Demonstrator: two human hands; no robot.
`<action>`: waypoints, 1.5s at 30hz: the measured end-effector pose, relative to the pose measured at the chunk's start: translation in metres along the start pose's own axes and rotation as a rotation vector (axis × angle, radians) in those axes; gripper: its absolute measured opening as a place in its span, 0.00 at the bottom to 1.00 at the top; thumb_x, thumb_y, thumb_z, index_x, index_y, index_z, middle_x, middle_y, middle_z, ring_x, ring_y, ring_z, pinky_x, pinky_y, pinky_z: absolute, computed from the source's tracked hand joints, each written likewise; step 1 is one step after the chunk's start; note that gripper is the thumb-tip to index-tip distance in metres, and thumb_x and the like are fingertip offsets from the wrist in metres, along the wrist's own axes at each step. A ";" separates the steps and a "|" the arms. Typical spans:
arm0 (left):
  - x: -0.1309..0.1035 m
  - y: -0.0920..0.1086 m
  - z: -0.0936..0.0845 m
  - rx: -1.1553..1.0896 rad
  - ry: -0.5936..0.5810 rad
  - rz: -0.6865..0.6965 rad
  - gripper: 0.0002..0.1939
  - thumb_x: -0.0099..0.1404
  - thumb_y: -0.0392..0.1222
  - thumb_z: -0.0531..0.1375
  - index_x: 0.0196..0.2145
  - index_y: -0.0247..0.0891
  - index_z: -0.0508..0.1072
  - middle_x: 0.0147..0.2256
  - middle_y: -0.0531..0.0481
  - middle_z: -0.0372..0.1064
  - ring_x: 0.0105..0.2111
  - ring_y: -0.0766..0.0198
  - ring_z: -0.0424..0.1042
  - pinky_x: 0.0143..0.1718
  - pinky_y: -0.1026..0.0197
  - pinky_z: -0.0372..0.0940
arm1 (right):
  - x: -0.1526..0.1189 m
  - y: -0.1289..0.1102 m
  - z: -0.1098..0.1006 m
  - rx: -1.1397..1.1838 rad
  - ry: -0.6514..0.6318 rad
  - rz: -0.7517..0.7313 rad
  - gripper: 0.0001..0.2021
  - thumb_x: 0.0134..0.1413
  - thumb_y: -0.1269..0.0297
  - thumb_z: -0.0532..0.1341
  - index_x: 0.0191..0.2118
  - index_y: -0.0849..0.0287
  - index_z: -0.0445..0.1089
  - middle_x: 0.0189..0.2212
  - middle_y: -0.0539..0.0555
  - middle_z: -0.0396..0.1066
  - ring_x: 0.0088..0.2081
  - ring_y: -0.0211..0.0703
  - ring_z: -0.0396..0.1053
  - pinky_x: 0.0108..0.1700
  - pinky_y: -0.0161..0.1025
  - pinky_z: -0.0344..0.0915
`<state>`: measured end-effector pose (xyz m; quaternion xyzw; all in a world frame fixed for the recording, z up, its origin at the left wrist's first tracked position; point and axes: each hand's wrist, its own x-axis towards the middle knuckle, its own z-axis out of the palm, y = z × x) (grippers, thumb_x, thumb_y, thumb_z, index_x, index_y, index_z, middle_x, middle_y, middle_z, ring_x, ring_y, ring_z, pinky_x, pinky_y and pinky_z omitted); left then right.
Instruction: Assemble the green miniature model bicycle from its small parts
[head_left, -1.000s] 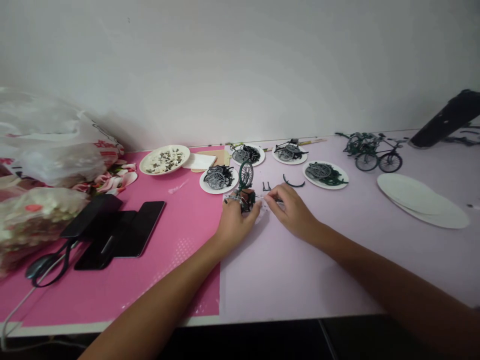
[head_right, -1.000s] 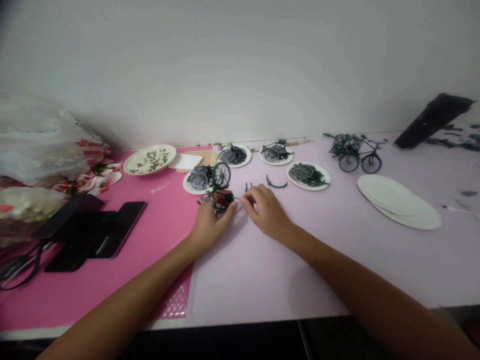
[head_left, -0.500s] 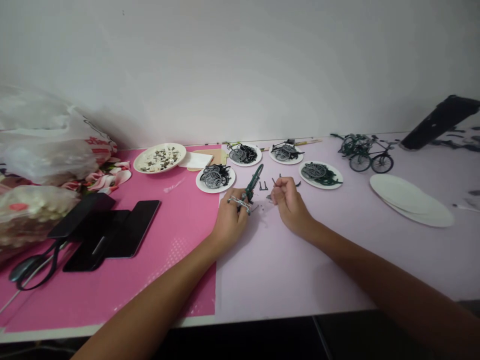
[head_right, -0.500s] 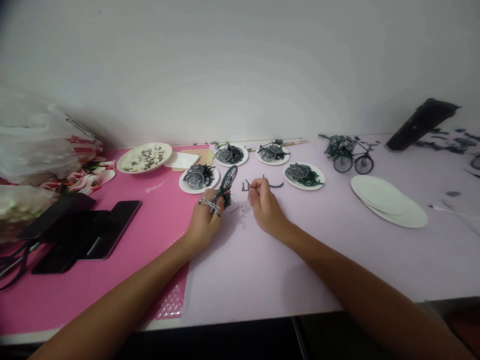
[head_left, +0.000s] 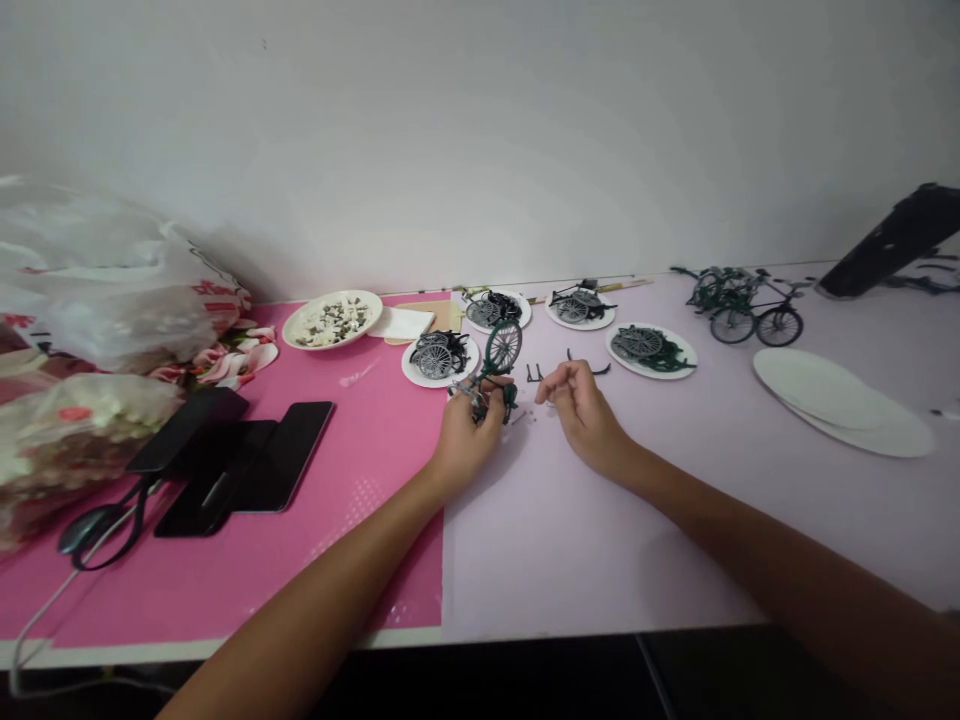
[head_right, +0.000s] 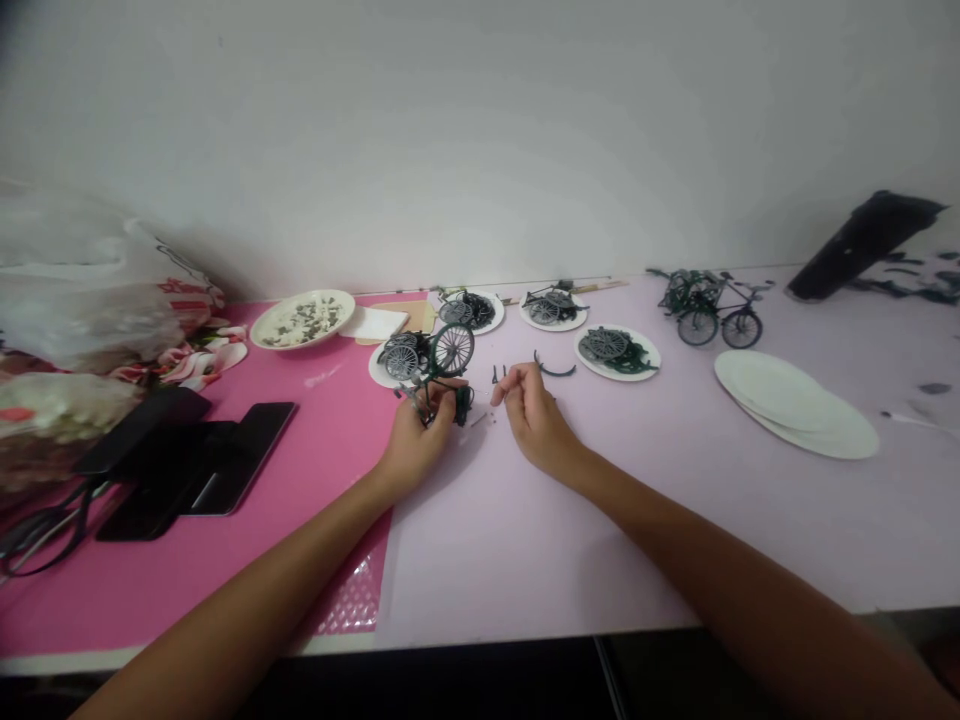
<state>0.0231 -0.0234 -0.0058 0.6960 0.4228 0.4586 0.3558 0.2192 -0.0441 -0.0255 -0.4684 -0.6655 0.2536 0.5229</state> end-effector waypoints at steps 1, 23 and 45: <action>0.000 -0.001 0.001 -0.067 0.003 -0.028 0.16 0.73 0.47 0.56 0.48 0.36 0.78 0.37 0.46 0.76 0.36 0.59 0.74 0.42 0.58 0.69 | 0.000 -0.001 -0.001 0.005 0.009 0.002 0.05 0.73 0.59 0.51 0.42 0.50 0.53 0.38 0.54 0.74 0.38 0.47 0.72 0.43 0.46 0.67; 0.001 0.003 0.005 -0.407 -0.040 -0.209 0.12 0.65 0.49 0.64 0.35 0.36 0.77 0.35 0.48 0.77 0.32 0.64 0.73 0.38 0.62 0.71 | -0.005 -0.010 0.007 0.257 -0.039 0.270 0.25 0.52 0.60 0.71 0.31 0.51 0.49 0.38 0.53 0.80 0.30 0.39 0.62 0.37 0.41 0.63; -0.005 0.008 0.000 -0.034 0.100 -0.088 0.19 0.68 0.49 0.66 0.52 0.35 0.78 0.49 0.39 0.79 0.33 0.62 0.76 0.35 0.60 0.69 | -0.005 -0.020 0.003 0.150 0.276 0.087 0.27 0.55 0.52 0.73 0.31 0.50 0.49 0.35 0.53 0.78 0.24 0.38 0.61 0.27 0.41 0.63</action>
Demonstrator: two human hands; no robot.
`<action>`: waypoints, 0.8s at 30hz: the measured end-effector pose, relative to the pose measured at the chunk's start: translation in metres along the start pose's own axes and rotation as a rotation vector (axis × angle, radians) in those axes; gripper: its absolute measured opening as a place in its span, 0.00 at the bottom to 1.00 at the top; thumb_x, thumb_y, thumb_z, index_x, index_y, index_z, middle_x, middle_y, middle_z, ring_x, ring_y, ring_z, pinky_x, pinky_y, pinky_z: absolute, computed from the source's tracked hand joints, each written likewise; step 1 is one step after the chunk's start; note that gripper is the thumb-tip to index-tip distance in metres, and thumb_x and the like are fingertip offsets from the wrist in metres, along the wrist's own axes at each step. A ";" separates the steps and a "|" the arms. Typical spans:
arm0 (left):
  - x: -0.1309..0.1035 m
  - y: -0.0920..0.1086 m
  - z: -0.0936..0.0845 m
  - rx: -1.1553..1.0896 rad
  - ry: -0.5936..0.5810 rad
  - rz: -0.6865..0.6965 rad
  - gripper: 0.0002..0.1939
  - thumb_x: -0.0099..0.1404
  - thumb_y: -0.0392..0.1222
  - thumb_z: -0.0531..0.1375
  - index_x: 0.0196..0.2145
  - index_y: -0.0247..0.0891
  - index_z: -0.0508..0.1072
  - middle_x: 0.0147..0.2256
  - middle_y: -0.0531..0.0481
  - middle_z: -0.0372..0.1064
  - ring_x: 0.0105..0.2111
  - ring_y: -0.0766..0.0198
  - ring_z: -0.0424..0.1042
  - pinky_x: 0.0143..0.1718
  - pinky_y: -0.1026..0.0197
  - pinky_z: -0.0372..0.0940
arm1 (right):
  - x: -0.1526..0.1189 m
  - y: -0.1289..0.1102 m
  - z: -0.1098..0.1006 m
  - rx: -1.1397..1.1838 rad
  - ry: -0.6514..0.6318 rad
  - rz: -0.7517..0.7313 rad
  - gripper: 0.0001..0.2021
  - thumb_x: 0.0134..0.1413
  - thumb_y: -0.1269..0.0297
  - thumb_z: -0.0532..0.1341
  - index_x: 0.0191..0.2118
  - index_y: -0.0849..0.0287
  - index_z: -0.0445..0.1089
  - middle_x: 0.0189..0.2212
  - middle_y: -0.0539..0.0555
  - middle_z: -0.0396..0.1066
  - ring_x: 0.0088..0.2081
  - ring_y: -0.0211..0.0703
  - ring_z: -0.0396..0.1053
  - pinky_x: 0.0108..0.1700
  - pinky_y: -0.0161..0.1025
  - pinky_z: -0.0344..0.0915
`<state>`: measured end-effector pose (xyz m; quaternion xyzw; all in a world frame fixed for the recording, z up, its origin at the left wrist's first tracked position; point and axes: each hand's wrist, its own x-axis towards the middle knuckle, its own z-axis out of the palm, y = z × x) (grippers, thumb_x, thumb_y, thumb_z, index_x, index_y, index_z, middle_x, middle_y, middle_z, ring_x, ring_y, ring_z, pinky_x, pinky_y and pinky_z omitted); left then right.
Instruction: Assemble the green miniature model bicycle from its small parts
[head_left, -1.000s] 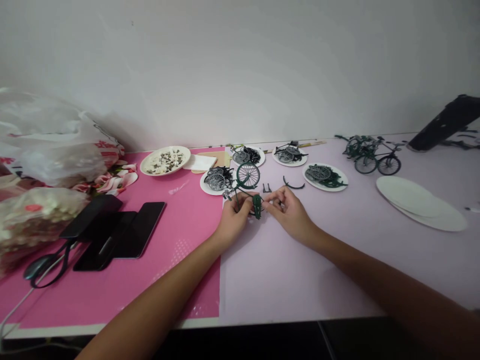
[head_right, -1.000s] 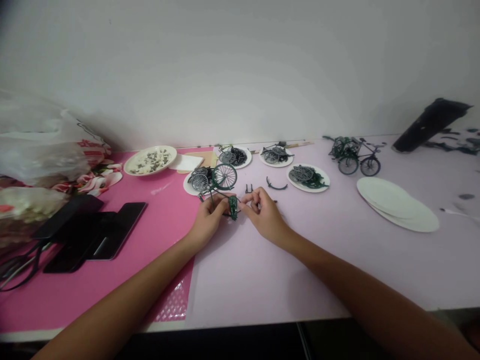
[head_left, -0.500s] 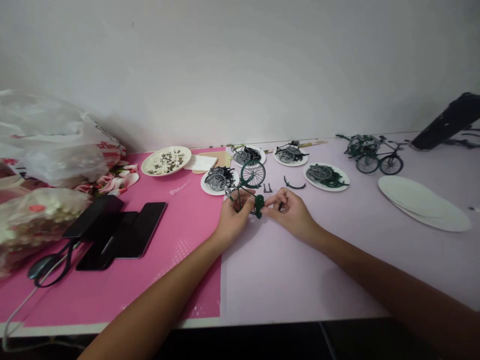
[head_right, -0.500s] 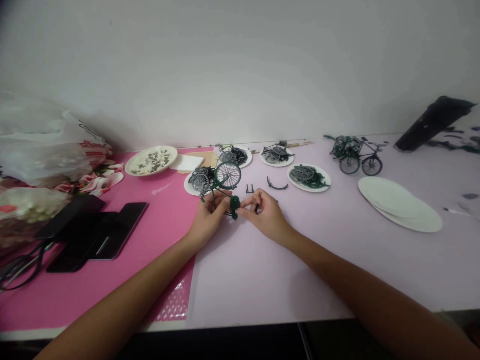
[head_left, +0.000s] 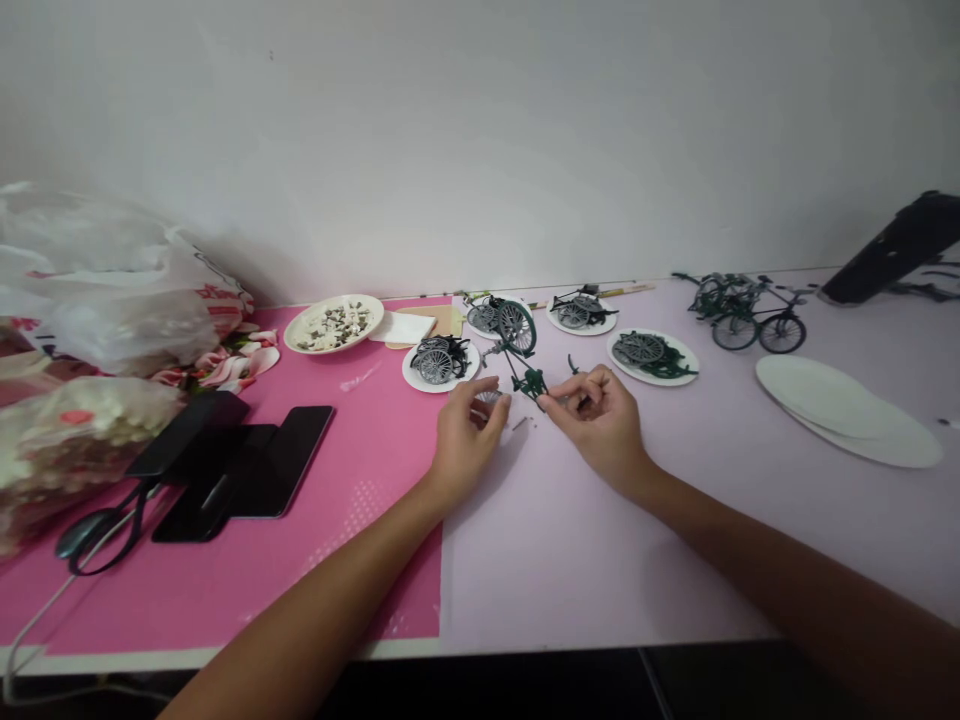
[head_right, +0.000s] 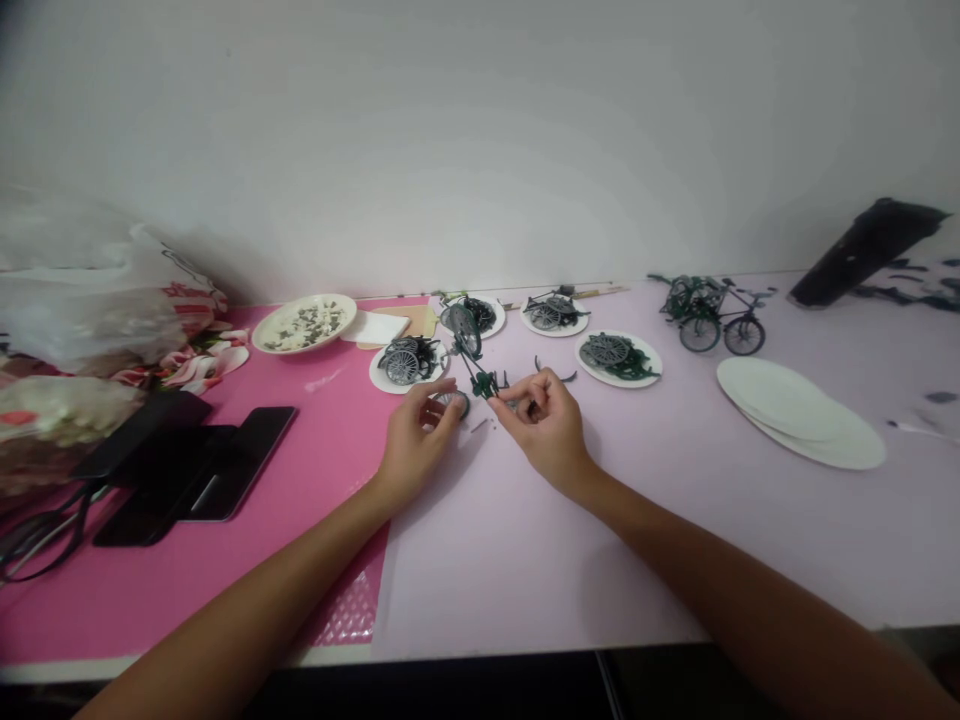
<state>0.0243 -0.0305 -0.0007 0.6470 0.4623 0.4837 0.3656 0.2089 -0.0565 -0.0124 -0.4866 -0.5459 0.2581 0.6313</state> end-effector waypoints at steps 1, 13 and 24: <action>-0.001 0.002 -0.001 0.003 -0.011 0.022 0.18 0.68 0.48 0.66 0.51 0.36 0.79 0.48 0.39 0.79 0.33 0.62 0.75 0.35 0.60 0.69 | 0.000 0.000 0.000 -0.010 -0.010 -0.011 0.27 0.55 0.52 0.72 0.31 0.50 0.49 0.35 0.54 0.78 0.24 0.38 0.61 0.28 0.41 0.64; -0.002 0.000 0.003 -0.134 -0.110 -0.002 0.23 0.60 0.52 0.73 0.46 0.34 0.79 0.32 0.48 0.76 0.29 0.64 0.72 0.34 0.61 0.67 | -0.003 0.003 -0.004 -0.189 -0.186 -0.151 0.18 0.60 0.54 0.69 0.29 0.52 0.60 0.25 0.48 0.68 0.22 0.37 0.55 0.27 0.40 0.58; 0.000 -0.002 0.002 -0.153 -0.124 -0.055 0.18 0.60 0.51 0.72 0.41 0.35 0.79 0.35 0.46 0.77 0.27 0.67 0.71 0.30 0.63 0.66 | -0.002 0.003 -0.004 -0.195 -0.273 -0.120 0.23 0.57 0.52 0.71 0.26 0.52 0.56 0.21 0.45 0.60 0.23 0.39 0.58 0.29 0.39 0.60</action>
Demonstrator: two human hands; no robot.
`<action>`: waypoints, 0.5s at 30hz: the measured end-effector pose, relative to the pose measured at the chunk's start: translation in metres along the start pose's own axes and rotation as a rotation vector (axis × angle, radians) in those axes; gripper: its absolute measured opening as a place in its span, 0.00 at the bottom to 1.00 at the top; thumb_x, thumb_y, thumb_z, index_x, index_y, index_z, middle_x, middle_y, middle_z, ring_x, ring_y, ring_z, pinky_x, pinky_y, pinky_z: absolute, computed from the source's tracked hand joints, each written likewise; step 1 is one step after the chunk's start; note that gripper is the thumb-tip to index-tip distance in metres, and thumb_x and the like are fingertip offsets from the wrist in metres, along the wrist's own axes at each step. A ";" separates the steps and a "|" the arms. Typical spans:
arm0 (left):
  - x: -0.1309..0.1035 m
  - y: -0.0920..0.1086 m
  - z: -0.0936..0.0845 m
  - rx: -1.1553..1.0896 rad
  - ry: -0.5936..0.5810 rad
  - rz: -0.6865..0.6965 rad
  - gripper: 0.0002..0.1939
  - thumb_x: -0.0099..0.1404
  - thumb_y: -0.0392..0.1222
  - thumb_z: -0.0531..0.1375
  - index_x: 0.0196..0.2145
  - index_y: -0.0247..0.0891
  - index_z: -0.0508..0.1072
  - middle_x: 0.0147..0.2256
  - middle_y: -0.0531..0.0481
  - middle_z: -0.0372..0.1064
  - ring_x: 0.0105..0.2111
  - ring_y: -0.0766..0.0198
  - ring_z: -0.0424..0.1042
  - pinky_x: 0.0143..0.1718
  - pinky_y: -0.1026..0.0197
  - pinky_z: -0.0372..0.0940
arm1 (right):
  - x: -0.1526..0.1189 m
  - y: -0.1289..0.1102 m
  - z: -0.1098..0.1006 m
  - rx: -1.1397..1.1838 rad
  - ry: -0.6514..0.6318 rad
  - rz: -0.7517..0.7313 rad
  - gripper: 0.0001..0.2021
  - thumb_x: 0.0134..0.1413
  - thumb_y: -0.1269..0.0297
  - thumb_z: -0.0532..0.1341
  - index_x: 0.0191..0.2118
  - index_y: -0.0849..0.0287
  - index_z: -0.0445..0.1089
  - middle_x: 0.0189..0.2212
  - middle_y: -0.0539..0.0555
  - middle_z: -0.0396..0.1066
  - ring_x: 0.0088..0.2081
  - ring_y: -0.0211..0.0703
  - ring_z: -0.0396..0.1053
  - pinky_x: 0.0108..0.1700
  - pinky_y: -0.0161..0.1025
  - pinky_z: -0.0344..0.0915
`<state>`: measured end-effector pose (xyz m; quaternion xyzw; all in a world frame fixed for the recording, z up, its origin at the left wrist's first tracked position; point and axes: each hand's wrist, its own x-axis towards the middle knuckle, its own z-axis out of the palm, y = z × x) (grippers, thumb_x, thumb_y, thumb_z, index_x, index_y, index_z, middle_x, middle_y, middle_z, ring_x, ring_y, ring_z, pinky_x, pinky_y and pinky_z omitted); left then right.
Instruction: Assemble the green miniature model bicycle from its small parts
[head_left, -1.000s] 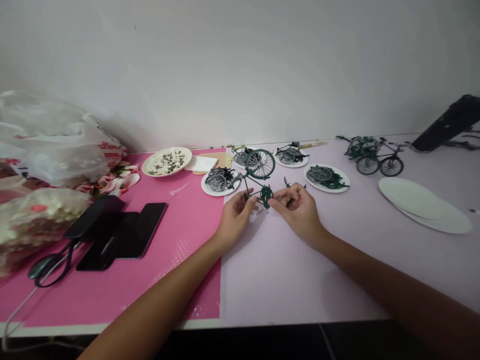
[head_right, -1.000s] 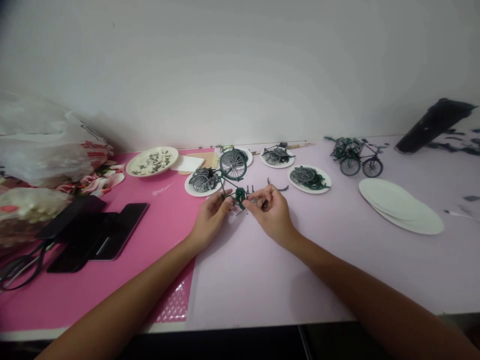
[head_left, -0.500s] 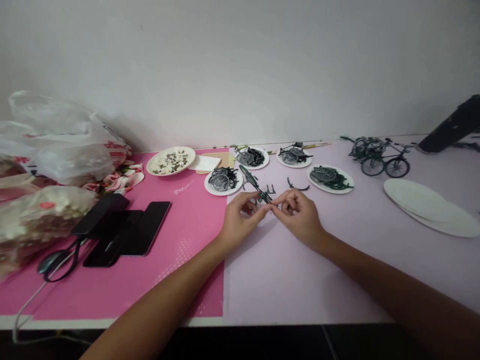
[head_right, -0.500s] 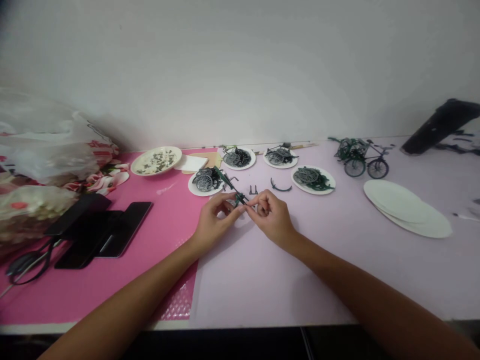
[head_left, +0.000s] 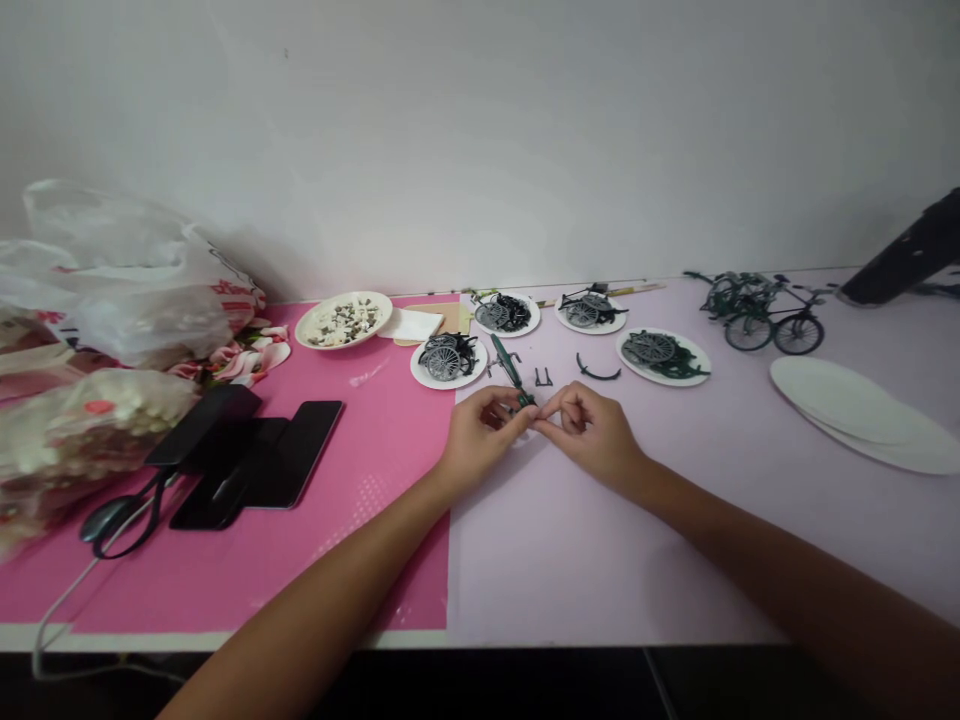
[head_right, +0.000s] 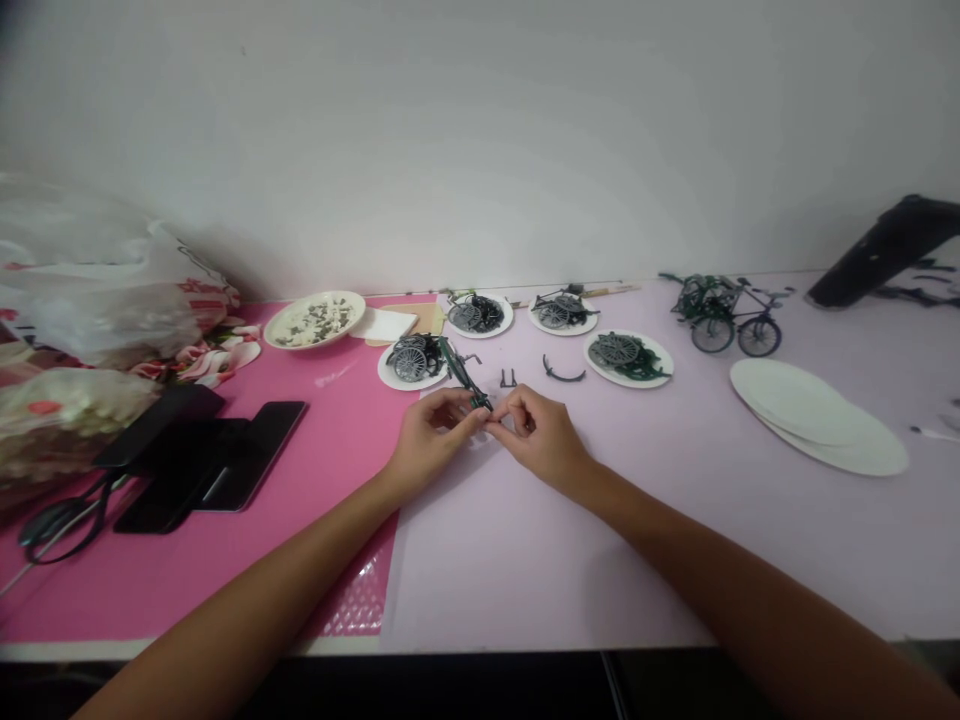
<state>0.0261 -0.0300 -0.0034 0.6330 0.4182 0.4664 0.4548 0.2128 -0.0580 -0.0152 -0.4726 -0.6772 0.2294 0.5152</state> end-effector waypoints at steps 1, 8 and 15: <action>0.000 -0.001 0.000 0.005 -0.004 0.001 0.18 0.60 0.51 0.72 0.42 0.35 0.79 0.36 0.46 0.77 0.27 0.67 0.71 0.30 0.63 0.66 | 0.000 0.000 0.000 0.000 -0.004 0.008 0.24 0.57 0.51 0.71 0.26 0.52 0.54 0.22 0.46 0.63 0.23 0.38 0.58 0.29 0.39 0.59; 0.000 -0.001 0.002 0.029 0.006 0.013 0.18 0.61 0.50 0.71 0.43 0.35 0.78 0.36 0.47 0.77 0.26 0.67 0.72 0.29 0.64 0.66 | 0.001 0.002 -0.002 -0.025 -0.023 0.054 0.22 0.55 0.49 0.72 0.27 0.52 0.59 0.26 0.50 0.73 0.22 0.37 0.56 0.28 0.40 0.58; 0.008 0.005 -0.008 0.058 0.161 0.053 0.19 0.63 0.51 0.70 0.44 0.36 0.77 0.36 0.45 0.77 0.32 0.62 0.75 0.32 0.62 0.68 | 0.008 -0.004 -0.012 -0.078 0.032 -0.007 0.15 0.63 0.56 0.66 0.29 0.52 0.62 0.38 0.54 0.79 0.23 0.38 0.59 0.28 0.41 0.59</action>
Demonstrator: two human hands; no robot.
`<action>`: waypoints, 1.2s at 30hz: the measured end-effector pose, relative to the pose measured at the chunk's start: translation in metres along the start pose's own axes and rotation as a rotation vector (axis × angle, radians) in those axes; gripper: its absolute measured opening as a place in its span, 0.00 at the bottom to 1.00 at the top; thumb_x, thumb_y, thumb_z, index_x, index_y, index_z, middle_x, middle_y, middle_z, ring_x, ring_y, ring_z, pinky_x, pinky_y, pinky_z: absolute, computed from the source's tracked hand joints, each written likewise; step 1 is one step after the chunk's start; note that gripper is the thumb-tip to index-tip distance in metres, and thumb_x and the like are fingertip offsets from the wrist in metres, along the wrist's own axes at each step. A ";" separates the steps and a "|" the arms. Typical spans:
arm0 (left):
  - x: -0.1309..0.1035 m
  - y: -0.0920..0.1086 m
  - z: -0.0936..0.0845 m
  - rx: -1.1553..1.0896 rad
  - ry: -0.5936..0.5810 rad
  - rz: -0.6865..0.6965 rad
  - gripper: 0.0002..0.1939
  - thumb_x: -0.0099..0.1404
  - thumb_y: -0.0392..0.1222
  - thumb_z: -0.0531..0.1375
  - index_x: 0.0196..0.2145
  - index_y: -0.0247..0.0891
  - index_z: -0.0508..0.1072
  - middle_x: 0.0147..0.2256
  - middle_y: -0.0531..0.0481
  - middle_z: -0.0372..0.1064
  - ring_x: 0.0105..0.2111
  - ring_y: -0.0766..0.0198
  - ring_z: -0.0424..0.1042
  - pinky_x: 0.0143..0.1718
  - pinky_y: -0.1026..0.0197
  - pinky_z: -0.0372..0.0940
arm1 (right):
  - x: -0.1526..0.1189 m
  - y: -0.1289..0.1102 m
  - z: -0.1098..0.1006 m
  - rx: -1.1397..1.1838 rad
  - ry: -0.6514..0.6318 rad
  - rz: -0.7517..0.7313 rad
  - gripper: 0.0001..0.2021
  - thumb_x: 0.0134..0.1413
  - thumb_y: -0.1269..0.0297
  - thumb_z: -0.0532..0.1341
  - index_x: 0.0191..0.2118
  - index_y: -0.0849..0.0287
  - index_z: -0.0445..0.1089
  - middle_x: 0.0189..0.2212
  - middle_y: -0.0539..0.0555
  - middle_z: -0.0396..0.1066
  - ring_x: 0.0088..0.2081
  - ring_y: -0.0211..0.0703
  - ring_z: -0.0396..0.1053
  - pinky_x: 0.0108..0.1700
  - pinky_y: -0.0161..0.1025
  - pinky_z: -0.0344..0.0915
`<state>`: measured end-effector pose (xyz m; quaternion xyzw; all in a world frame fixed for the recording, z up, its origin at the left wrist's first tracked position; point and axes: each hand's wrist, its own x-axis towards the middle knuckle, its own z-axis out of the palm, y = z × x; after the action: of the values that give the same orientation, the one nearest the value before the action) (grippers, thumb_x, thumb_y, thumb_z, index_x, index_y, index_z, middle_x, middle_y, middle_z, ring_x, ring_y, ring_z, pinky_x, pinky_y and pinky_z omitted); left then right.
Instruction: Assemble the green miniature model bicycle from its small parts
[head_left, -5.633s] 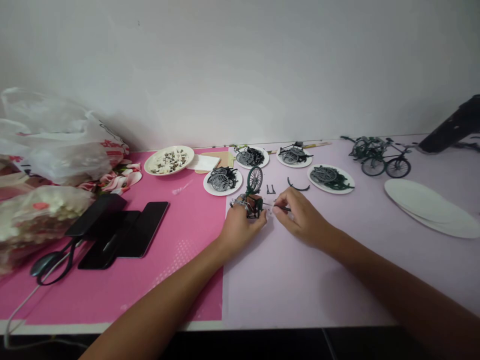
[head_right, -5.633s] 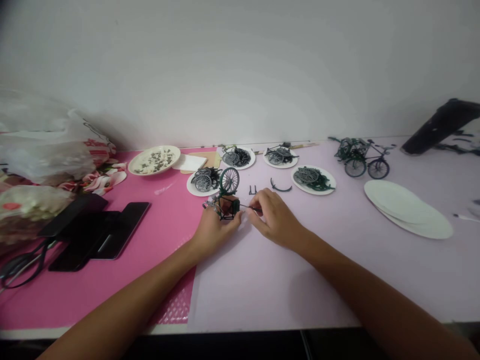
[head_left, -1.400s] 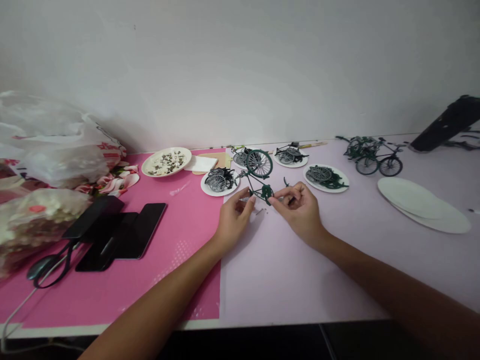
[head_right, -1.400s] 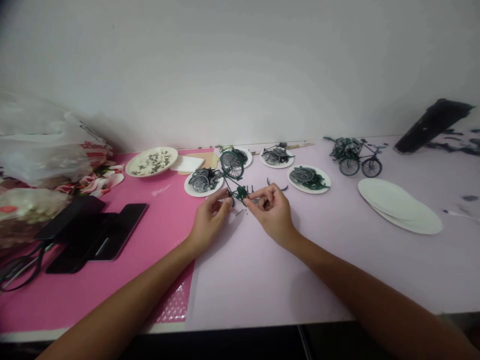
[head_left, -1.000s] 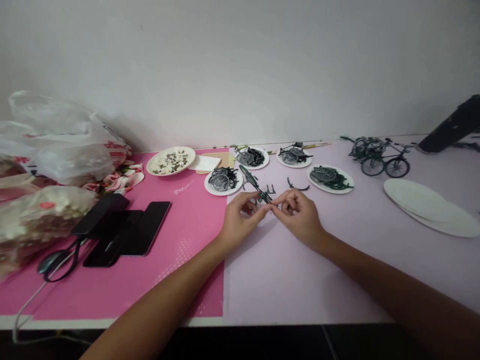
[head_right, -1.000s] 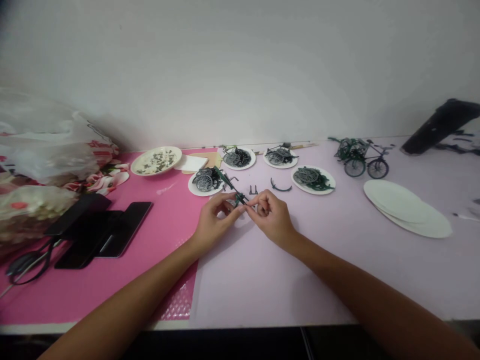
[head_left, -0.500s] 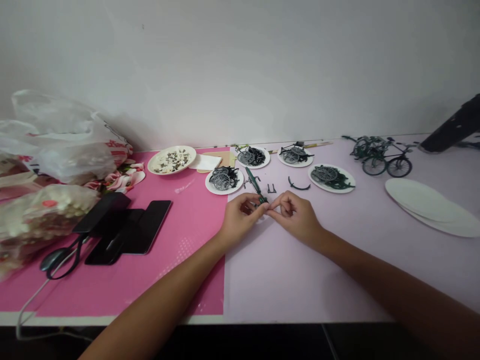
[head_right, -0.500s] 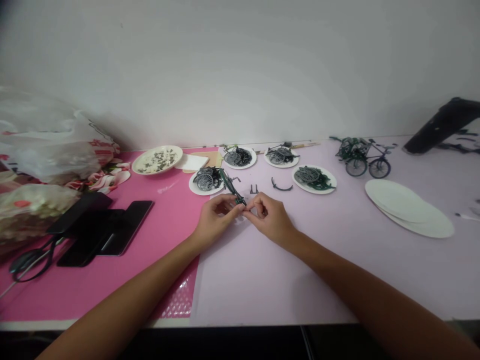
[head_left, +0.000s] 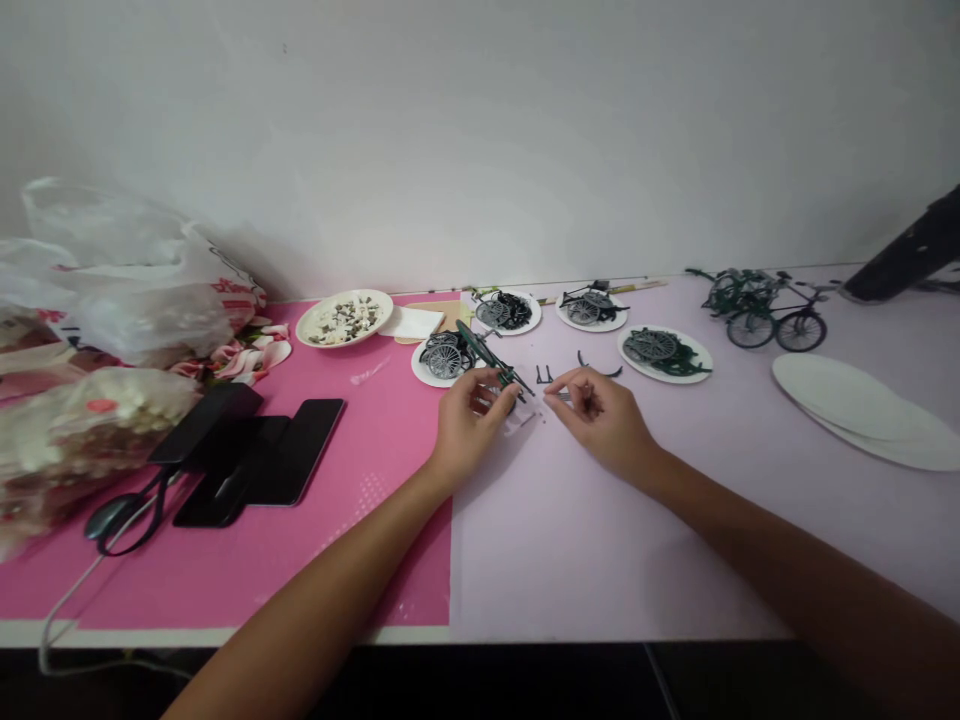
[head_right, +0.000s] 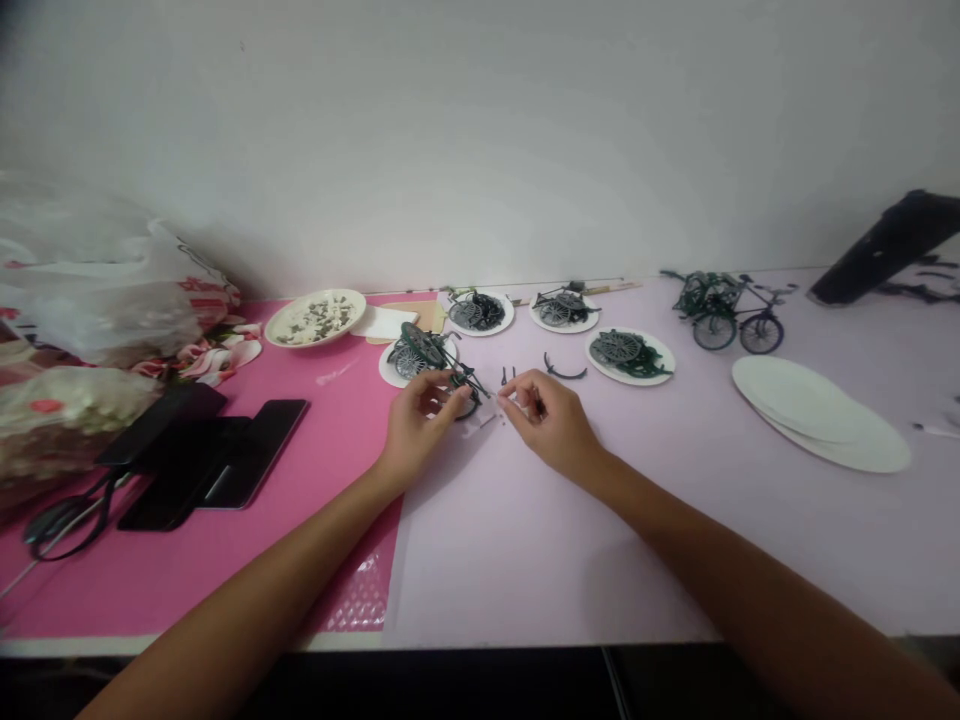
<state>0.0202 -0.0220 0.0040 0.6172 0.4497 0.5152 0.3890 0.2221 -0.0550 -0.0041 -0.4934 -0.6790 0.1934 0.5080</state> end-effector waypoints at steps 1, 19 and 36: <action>0.002 -0.001 -0.002 -0.001 0.016 0.002 0.19 0.63 0.52 0.70 0.45 0.36 0.77 0.37 0.45 0.77 0.32 0.62 0.75 0.33 0.62 0.68 | 0.002 0.002 -0.004 -0.025 0.013 0.008 0.11 0.64 0.57 0.65 0.32 0.52 0.65 0.41 0.55 0.80 0.22 0.38 0.59 0.27 0.41 0.58; 0.002 -0.004 -0.005 0.037 0.037 -0.044 0.21 0.64 0.54 0.69 0.47 0.37 0.74 0.40 0.42 0.79 0.34 0.59 0.78 0.31 0.61 0.69 | 0.028 0.044 -0.046 -0.523 -0.166 -0.013 0.12 0.67 0.69 0.58 0.44 0.50 0.79 0.48 0.56 0.78 0.44 0.54 0.75 0.38 0.46 0.65; 0.000 -0.003 -0.004 0.185 0.007 0.075 0.12 0.64 0.47 0.68 0.42 0.39 0.76 0.31 0.52 0.74 0.28 0.65 0.71 0.32 0.62 0.67 | 0.042 0.046 -0.074 -0.628 -0.518 0.185 0.07 0.56 0.66 0.64 0.35 0.52 0.82 0.39 0.54 0.80 0.42 0.52 0.75 0.42 0.43 0.65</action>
<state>0.0154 -0.0213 0.0022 0.6649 0.4734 0.4880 0.3092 0.3092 -0.0165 0.0119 -0.6183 -0.7632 0.1393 0.1258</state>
